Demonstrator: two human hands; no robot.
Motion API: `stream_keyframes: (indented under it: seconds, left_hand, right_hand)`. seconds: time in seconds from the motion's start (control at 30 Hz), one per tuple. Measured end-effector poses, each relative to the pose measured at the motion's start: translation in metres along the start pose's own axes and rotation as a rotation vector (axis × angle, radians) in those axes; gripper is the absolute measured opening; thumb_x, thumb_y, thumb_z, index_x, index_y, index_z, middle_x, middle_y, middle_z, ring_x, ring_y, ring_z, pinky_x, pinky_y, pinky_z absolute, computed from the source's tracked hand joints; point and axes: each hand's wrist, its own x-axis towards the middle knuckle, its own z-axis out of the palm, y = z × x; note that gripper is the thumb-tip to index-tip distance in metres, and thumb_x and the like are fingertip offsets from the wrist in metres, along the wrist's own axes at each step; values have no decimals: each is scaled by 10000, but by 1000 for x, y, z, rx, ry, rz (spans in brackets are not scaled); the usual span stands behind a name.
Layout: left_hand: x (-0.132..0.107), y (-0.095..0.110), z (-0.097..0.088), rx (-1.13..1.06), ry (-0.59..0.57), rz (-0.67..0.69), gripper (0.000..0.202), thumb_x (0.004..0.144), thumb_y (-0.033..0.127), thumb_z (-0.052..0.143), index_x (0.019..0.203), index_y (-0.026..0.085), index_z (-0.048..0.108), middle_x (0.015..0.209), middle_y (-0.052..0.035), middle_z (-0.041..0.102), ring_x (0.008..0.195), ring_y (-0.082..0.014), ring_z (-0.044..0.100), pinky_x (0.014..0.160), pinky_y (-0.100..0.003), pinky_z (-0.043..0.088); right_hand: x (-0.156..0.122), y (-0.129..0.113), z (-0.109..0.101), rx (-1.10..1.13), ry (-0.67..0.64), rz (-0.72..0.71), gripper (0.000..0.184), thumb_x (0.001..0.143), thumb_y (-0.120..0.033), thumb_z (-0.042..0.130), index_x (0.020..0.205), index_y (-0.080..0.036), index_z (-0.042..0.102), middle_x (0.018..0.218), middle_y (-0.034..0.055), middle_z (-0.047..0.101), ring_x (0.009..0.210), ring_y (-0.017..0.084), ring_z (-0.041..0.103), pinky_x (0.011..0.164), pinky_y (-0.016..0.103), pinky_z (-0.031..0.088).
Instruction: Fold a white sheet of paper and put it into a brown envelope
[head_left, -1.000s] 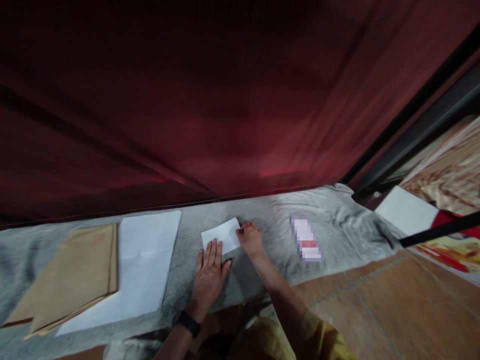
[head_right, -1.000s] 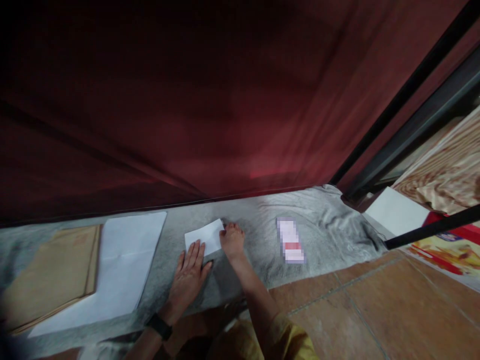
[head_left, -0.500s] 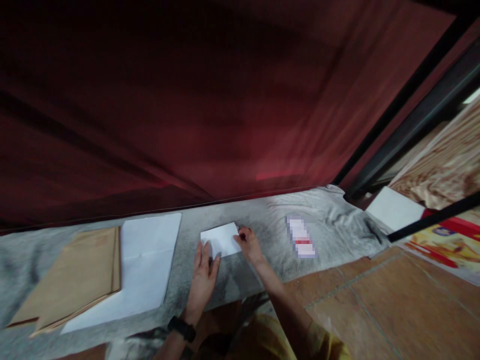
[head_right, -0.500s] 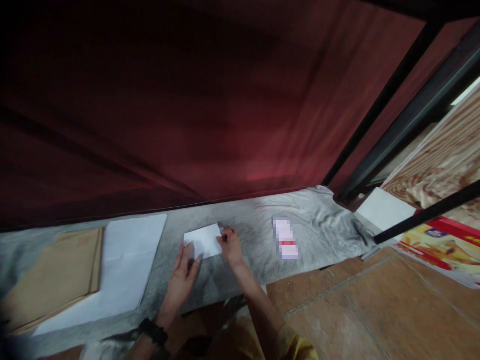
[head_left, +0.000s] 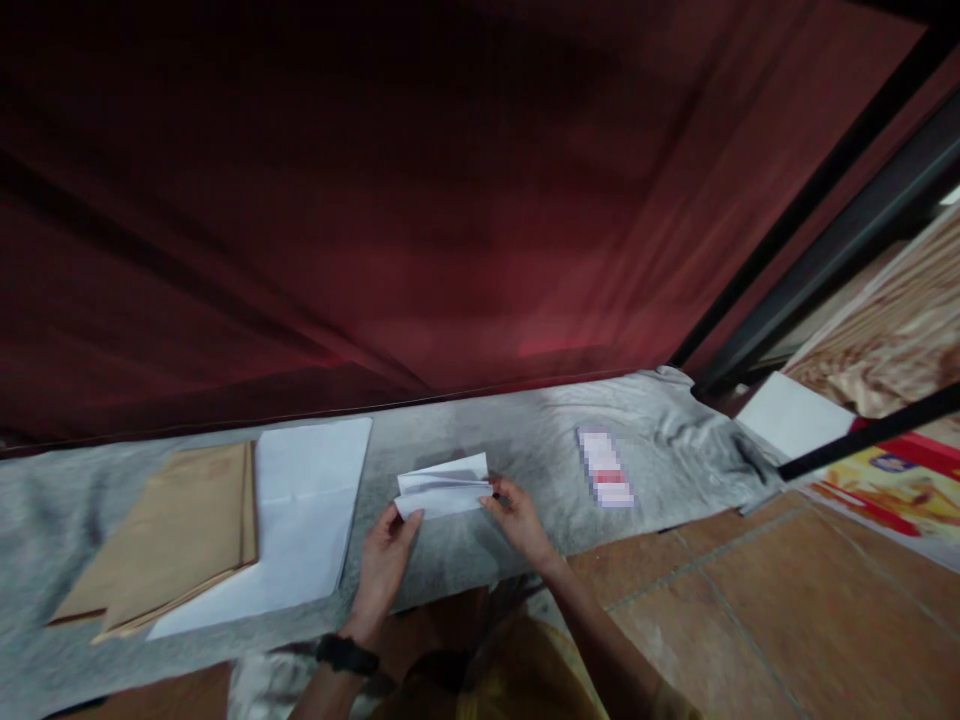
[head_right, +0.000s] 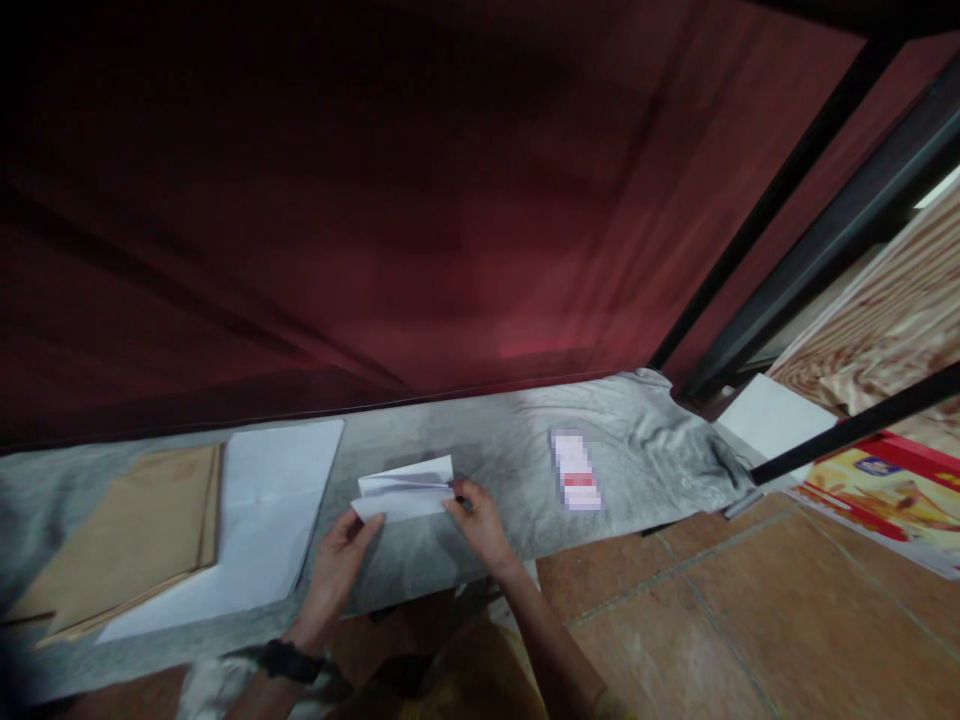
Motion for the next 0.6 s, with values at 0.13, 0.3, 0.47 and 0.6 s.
stream_keyframes:
  seconds: [0.13,0.3,0.47,0.6]
  left_hand:
    - [1,1,-4,101,-37,106,395,732,558,663,911,210,720,1021,-69,755,1019,-263,672,968,-406,498]
    - [-1,7,-7,172,-105,81,410,733,576,627,895,211,719,898,-57,762,906,-259,693,866,-385,537]
    - [-3,14,-7,196,-104,32,448,701,630,618,819,208,709,825,-57,760,844,-270,692,785,-382,552]
    - [0,14,-9,177,-103,-11,501,654,666,649,825,199,709,794,-52,761,795,-265,691,746,-380,559]
  right_hand:
    - [-5,-6,1,-29,-29,-15,266,888,-330,621,1134,-233,649,1073,55,726,998,230,666,931,394,522]
    - [-13,-13,2,85,33,-82,498,895,-336,641,1365,-244,503,1287,89,609,1154,227,610,1011,391,504]
    - [-15,-23,-3,121,63,-109,529,872,-403,703,1354,-263,536,1529,116,365,1342,253,480,1044,372,488]
    - [-14,-24,-4,60,-22,-65,219,904,-415,658,987,-223,724,1352,91,566,1282,243,534,1013,337,492]
